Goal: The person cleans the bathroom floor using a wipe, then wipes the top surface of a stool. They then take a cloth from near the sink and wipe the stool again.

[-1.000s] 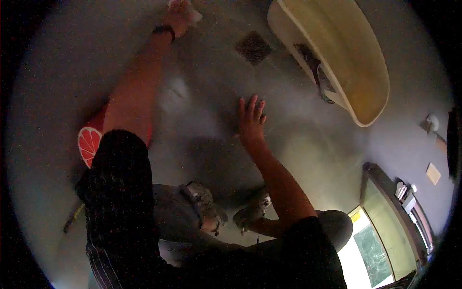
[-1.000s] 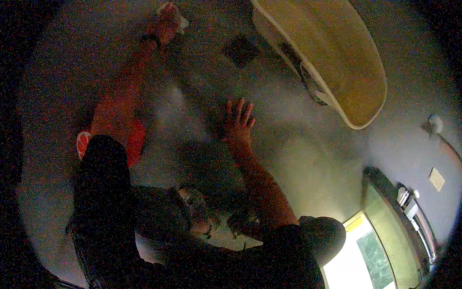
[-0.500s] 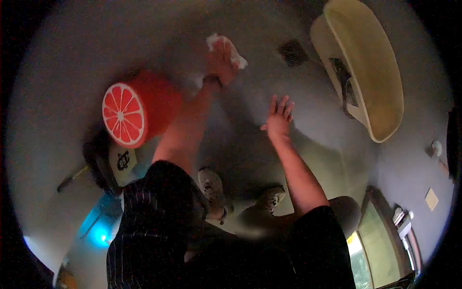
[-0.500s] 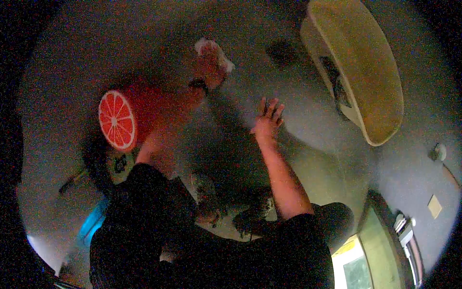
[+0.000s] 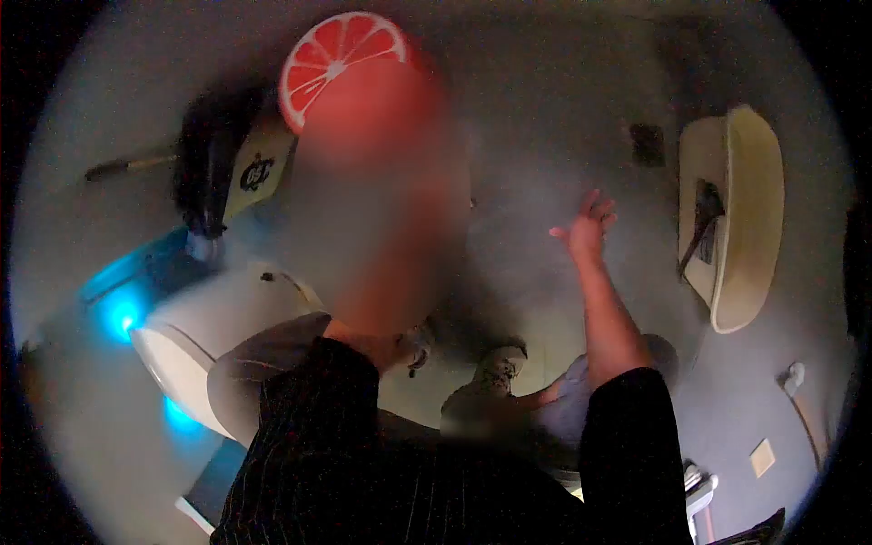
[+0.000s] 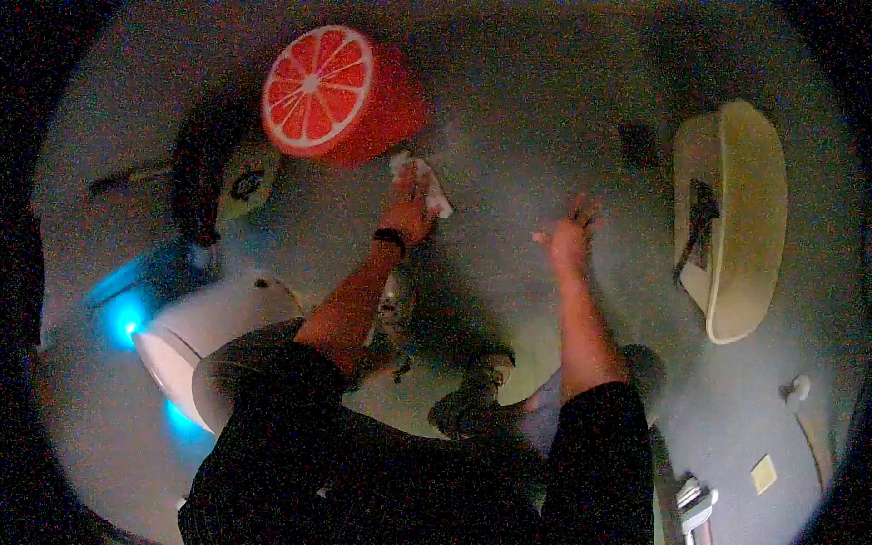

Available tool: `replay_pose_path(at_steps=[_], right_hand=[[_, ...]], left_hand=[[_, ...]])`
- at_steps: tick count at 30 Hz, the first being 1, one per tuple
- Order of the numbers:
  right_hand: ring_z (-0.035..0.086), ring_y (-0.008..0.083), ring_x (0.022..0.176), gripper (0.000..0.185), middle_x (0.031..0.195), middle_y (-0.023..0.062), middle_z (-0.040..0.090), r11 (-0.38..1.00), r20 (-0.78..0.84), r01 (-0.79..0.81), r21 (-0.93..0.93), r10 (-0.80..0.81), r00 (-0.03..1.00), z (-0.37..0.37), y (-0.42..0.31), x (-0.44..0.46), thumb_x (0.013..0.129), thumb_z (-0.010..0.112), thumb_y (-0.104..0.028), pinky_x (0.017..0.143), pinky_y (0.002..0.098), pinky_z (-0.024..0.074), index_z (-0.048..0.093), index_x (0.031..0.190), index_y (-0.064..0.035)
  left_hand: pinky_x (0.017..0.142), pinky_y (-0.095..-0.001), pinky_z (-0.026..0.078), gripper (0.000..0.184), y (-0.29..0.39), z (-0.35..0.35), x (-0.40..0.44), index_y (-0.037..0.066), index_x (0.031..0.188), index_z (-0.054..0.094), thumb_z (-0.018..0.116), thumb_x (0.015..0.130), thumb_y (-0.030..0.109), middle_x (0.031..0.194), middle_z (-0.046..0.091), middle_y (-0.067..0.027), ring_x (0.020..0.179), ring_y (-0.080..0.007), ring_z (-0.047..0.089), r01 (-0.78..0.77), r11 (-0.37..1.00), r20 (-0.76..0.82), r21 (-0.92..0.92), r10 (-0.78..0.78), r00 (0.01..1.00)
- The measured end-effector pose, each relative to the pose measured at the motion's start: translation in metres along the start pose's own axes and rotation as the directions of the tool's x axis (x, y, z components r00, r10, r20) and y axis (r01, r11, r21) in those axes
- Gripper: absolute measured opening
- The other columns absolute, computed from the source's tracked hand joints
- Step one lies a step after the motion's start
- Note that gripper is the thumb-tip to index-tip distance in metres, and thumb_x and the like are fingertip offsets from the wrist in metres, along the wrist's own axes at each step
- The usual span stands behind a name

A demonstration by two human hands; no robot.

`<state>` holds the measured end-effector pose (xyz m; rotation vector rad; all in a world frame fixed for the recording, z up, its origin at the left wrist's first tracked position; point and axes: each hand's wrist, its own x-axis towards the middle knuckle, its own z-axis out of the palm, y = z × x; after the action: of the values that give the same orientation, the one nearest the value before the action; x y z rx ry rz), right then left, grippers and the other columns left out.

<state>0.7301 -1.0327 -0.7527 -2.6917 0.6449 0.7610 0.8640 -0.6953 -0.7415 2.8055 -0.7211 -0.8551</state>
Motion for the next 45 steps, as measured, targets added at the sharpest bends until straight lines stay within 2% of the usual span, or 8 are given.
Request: replay_pose_path(at_steps=[13,15,18,23,27,31,37,45], right_hand=[[0.008,0.0511,0.152,0.132,0.166,0.0258,0.015,0.955,0.170,-0.042,-0.292,0.095,0.981,-0.010,-0.002,0.014,0.071,0.082,-0.065,0.123,0.0574,0.0150,0.013,0.158,0.0061],[0.017,0.0484,0.151,0.125,0.163,0.0267,0.023,0.974,0.154,-0.024,-0.223,0.060,0.986,-0.015,0.015,0.033,0.074,0.077,-0.070,0.122,0.0530,0.0204,0.020,0.157,0.0056],[0.044,0.0403,0.141,0.109,0.151,0.0292,0.045,0.993,0.368,0.114,-0.007,-0.104,0.924,-0.056,0.000,0.078,0.082,0.063,-0.077,0.116,0.0429,0.0370,0.040,0.151,0.0041],[0.048,0.0412,0.138,0.104,0.153,0.0230,0.046,0.743,-0.180,0.415,0.525,-0.380,0.907,-0.156,-0.221,0.082,0.084,0.057,-0.079,0.113,0.0472,0.0406,0.031,0.159,-0.0125],[0.039,0.0309,0.145,0.097,0.162,0.0128,0.036,0.481,0.056,0.152,0.863,-0.390,0.919,-0.187,-0.296,0.069,0.090,0.055,-0.075,0.115,0.0473,0.0353,0.031,0.159,-0.0121],[0.035,0.0263,0.147,0.088,0.163,0.0083,0.034,0.199,0.058,0.027,0.980,-0.407,0.912,-0.204,-0.281,0.042,0.092,0.055,-0.072,0.114,0.0524,0.0321,0.034,0.159,-0.0176],[0.053,0.0190,0.132,0.064,0.147,0.0094,0.055,0.191,-0.038,0.082,0.978,-0.224,0.974,-0.220,-0.179,-0.025,0.102,0.062,-0.036,0.113,0.0333,0.0394,0.041,0.153,-0.0039],[0.054,0.0220,0.132,0.081,0.147,0.0170,0.052,0.263,-0.072,0.125,0.957,-0.204,0.976,-0.173,-0.134,-0.073,0.087,0.080,-0.013,0.111,0.0351,0.0441,0.035,0.152,0.0050]], left_hand=[[0.121,-0.0470,0.028,0.077,-0.089,0.025,-0.064,0.001,0.154,0.035,0.057,0.096,0.048,0.160,0.031,-0.0261,0.149,-0.0410,0.029,0.397,0.915,-0.307,-0.070,-0.399,0.864],[0.094,-0.0490,0.051,0.068,-0.112,0.002,-0.036,-0.003,0.129,0.062,0.053,0.099,0.058,0.121,0.068,-0.0269,0.114,-0.0397,0.064,0.315,0.512,-0.265,-0.799,-0.770,0.580],[0.084,-0.0470,0.050,0.074,-0.123,-0.114,-0.018,-0.006,0.115,0.065,0.049,0.098,0.063,0.107,0.067,-0.0238,0.098,-0.0390,0.064,0.092,0.461,-0.388,-0.883,-0.825,0.410],[0.104,-0.0456,0.044,0.081,-0.158,-0.213,0.028,-0.007,0.133,0.058,0.043,0.100,0.065,0.135,0.061,-0.0285,0.128,-0.0437,0.055,0.086,0.450,-0.313,-0.889,-0.733,0.604],[0.105,-0.0456,0.043,0.083,-0.211,-0.203,0.068,-0.003,0.133,0.061,0.035,0.100,0.069,0.135,0.061,-0.0267,0.128,-0.0429,0.055,0.005,0.433,-0.226,-0.901,-0.480,0.848],[0.103,-0.0427,0.044,0.086,-0.153,-0.234,0.030,0.002,0.130,0.065,0.030,0.099,0.074,0.131,0.065,-0.0217,0.123,-0.0354,0.060,0.017,0.759,-0.392,-0.651,-0.356,0.848],[0.104,-0.0362,0.043,0.081,-0.061,-0.255,-0.032,0.007,0.136,0.063,0.034,0.099,0.074,0.129,0.066,-0.0108,0.118,-0.0219,0.059,-0.054,0.370,-0.091,-0.927,-0.083,0.992],[0.111,-0.0416,0.042,0.069,-0.031,-0.194,-0.081,0.012,0.150,0.050,0.040,0.104,0.062,0.147,0.055,-0.0064,0.133,-0.0243,0.052,-0.016,0.481,-0.016,-0.877,0.003,1.000]])
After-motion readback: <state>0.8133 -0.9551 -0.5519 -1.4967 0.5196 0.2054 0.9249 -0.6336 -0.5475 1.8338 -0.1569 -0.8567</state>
